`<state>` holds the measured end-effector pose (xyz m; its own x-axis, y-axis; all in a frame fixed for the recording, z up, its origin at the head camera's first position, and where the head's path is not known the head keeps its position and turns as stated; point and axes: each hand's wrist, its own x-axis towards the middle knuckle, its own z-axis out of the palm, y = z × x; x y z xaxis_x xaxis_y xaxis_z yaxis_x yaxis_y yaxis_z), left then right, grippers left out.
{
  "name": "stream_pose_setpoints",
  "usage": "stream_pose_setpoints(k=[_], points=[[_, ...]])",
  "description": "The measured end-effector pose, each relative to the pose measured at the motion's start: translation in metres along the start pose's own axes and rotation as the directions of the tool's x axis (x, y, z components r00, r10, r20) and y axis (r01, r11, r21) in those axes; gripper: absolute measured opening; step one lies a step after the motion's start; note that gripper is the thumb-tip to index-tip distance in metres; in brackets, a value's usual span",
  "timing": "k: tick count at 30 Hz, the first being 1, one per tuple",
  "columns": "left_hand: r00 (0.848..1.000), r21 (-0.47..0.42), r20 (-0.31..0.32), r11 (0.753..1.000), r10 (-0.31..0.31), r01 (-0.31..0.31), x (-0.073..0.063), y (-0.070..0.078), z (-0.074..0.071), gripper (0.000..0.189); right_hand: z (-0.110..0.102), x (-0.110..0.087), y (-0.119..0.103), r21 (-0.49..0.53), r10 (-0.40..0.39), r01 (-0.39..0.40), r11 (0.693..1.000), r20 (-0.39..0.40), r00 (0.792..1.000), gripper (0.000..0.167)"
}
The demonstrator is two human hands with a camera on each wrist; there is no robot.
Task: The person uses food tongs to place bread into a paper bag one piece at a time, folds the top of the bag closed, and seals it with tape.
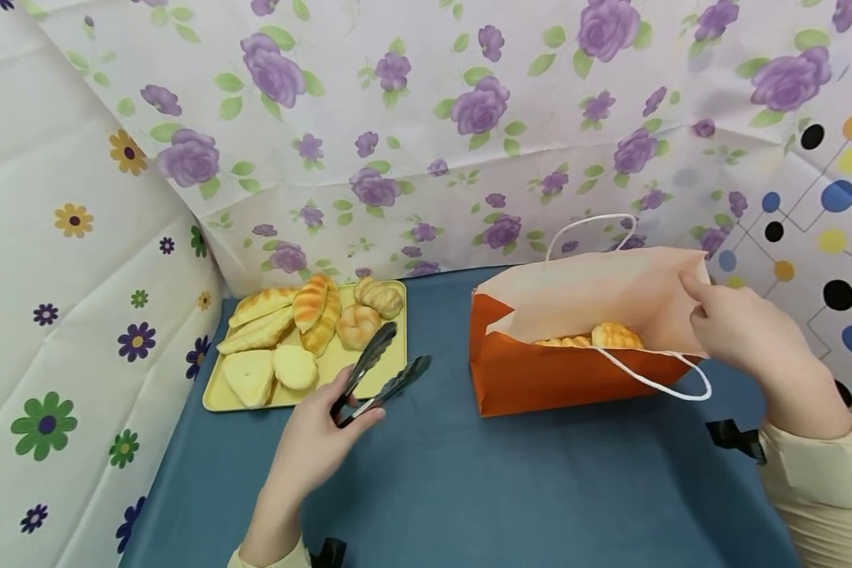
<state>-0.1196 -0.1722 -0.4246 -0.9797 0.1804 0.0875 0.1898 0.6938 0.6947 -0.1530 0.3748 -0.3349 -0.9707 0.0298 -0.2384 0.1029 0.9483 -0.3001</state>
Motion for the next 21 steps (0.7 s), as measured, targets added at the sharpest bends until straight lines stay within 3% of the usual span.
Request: stream_pose_setpoints(k=[4,10,15,21], points=[[0.991,0.039,0.001,0.99,-0.135,0.135,-0.006,-0.031,-0.002,0.082,0.001,-0.001,0.0,0.008,0.001,-0.001,1.0,-0.002,1.0,0.067],[0.96,0.135,0.025,0.953,-0.278,0.272,-0.012,-0.059,-0.006,0.104,0.003,-0.001,0.001,-0.002,-0.005,0.005,1.0,-0.024,1.0,0.067],[0.951,0.196,0.04,0.936,-0.307,0.294,-0.006,-0.066,-0.001,0.108,0.005,0.0,0.001,-0.007,-0.013,0.013,1.0,-0.042,0.999,0.066],[0.952,0.243,0.02,0.925,-0.305,0.291,0.013,-0.065,0.004,0.101,0.006,0.001,0.0,-0.004,-0.015,0.015,1.0,-0.037,0.999,0.066]])
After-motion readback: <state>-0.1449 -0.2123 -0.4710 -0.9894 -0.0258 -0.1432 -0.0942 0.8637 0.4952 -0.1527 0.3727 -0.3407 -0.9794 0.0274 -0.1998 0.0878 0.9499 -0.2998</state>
